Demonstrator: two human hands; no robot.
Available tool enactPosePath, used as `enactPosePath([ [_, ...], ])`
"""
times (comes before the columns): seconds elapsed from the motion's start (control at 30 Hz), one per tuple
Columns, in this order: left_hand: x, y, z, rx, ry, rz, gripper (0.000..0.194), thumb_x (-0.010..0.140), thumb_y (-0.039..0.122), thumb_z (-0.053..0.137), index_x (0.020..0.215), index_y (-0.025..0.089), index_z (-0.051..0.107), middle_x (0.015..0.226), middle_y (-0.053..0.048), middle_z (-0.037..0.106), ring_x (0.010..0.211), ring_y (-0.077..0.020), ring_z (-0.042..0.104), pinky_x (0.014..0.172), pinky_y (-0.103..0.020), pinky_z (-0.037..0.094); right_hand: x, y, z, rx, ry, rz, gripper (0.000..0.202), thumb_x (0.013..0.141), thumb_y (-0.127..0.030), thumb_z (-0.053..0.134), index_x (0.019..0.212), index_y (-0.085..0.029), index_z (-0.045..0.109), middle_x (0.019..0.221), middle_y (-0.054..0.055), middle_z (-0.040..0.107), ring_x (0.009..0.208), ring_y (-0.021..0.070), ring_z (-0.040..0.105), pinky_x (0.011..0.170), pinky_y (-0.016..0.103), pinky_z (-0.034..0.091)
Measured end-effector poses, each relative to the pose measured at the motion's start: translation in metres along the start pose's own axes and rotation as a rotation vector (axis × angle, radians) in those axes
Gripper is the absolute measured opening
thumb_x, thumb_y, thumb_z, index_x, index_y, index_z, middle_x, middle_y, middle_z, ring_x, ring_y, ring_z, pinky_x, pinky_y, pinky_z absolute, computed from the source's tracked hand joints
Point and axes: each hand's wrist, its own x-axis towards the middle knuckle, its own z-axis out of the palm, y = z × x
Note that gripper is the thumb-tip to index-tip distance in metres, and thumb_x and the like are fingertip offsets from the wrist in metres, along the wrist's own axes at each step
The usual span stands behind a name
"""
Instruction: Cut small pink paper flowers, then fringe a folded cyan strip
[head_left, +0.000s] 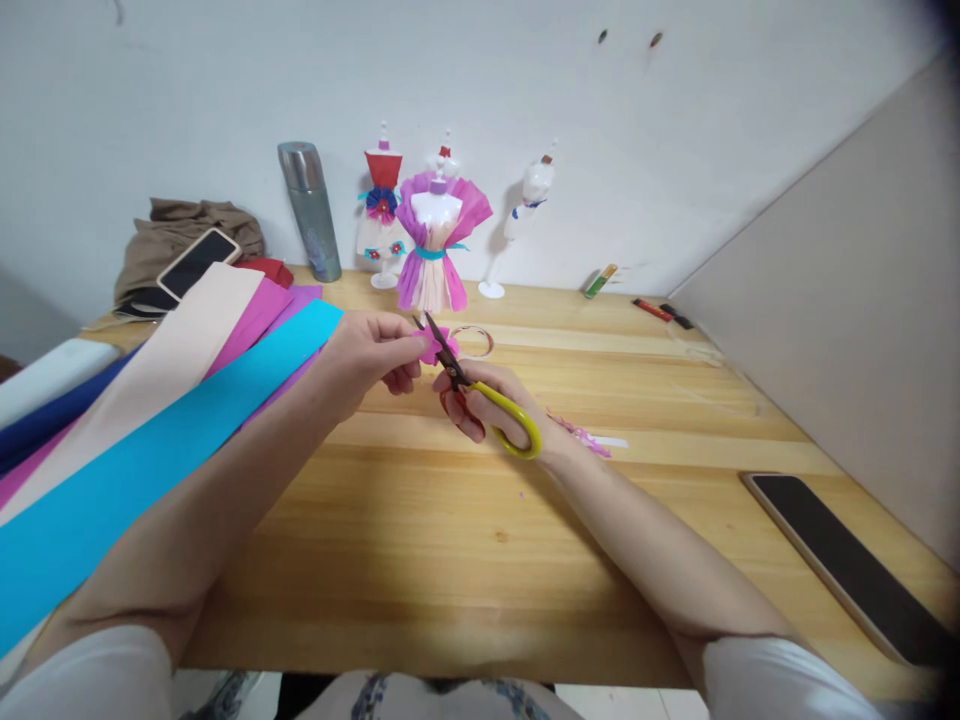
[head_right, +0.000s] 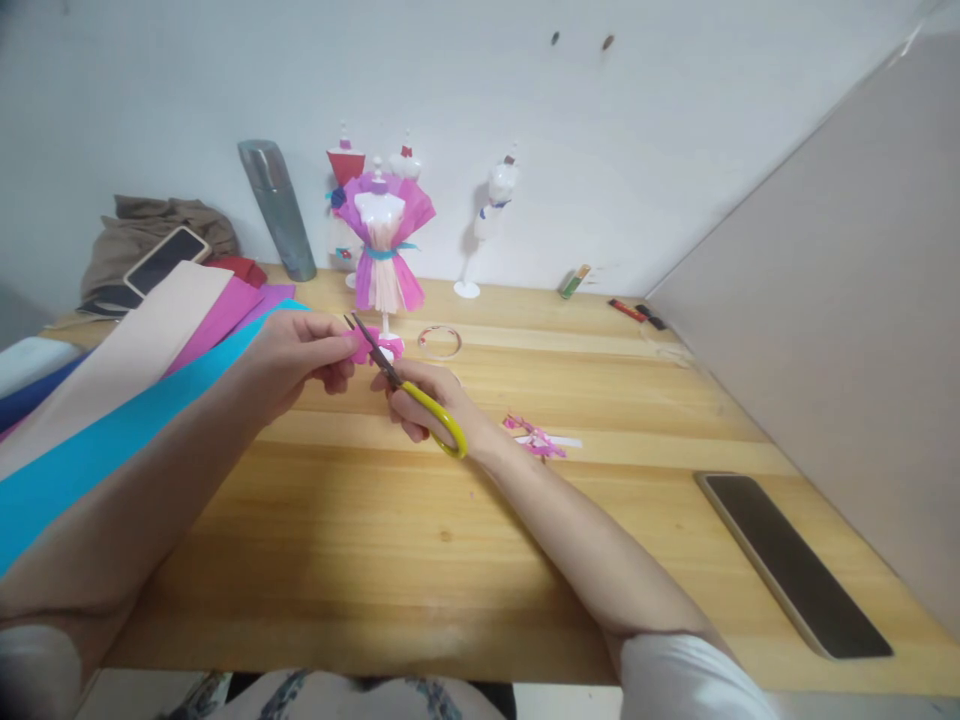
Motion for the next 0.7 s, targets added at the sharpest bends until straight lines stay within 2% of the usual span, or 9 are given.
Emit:
enactPosePath([
  [0.3, 0.0006, 0.0037, -0.0005, 0.083, 0.024, -0.016, 0.015, 0.066, 0.021, 0.071, 0.054, 0.017, 0.064, 0.046, 0.002, 0.059, 0.040, -0.0084, 0.053, 0.041, -0.019, 0.040, 0.0013, -0.0009, 0.0005, -0.037, 0.013, 0.022, 0.047, 0.088, -0.060, 0.067, 0.101, -0.015, 0.064, 0.065, -0.004, 0.056, 0.044, 0.0071, 0.044, 0.047, 0.025, 0.033],
  [0.57, 0.0010, 0.0024, -0.0043, 0.080, -0.010, -0.011, 0.016, 0.066, 0.021, 0.070, 0.052, 0.016, 0.064, 0.048, 0.001, 0.061, 0.040, -0.0081, 0.054, 0.041, -0.018, 0.041, 0.0006, 0.0029, -0.0007, -0.032, -0.022, -0.051, 0.051, 0.092, -0.065, 0.063, 0.103, -0.015, 0.062, 0.062, -0.006, 0.052, 0.044, 0.0074, 0.044, 0.045, 0.024, 0.033],
  [0.7, 0.0020, 0.0009, -0.0061, 0.049, -0.032, -0.022, 0.020, 0.066, 0.026, 0.075, 0.053, 0.016, 0.065, 0.051, 0.000, 0.062, 0.043, -0.0089, 0.056, 0.044, -0.019, 0.044, -0.0001, 0.0045, -0.0015, -0.014, -0.025, -0.057, 0.051, 0.093, -0.066, 0.063, 0.105, -0.016, 0.061, 0.064, -0.006, 0.052, 0.045, 0.0064, 0.045, 0.046, 0.022, 0.035],
])
